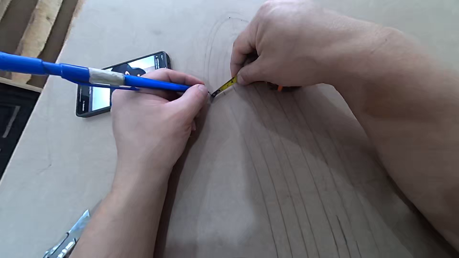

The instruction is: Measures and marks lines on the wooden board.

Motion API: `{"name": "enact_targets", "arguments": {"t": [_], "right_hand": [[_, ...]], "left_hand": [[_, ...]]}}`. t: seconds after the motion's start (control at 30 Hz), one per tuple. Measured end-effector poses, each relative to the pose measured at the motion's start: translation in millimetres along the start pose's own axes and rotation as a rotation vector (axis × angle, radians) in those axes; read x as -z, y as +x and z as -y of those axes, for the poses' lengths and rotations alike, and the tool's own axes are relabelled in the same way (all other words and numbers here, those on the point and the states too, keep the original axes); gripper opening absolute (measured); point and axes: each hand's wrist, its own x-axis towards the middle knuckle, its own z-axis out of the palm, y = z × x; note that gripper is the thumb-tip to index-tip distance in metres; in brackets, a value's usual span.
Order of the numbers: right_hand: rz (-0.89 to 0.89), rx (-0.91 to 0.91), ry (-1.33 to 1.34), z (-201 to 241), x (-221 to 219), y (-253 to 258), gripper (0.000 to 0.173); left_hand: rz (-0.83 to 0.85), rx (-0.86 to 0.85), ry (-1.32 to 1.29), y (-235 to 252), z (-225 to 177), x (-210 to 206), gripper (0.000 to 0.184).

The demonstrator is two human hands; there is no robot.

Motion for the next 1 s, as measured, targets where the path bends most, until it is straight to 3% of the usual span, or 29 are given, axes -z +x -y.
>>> {"name": "enact_targets", "arguments": {"t": [1.0], "right_hand": [[-0.034,0.021,-0.036,-2.7,-0.6,1.0,0.01]], "left_hand": [[-0.007,0.04,-0.048,3.6,-4.9,-0.5,0.005]]}}
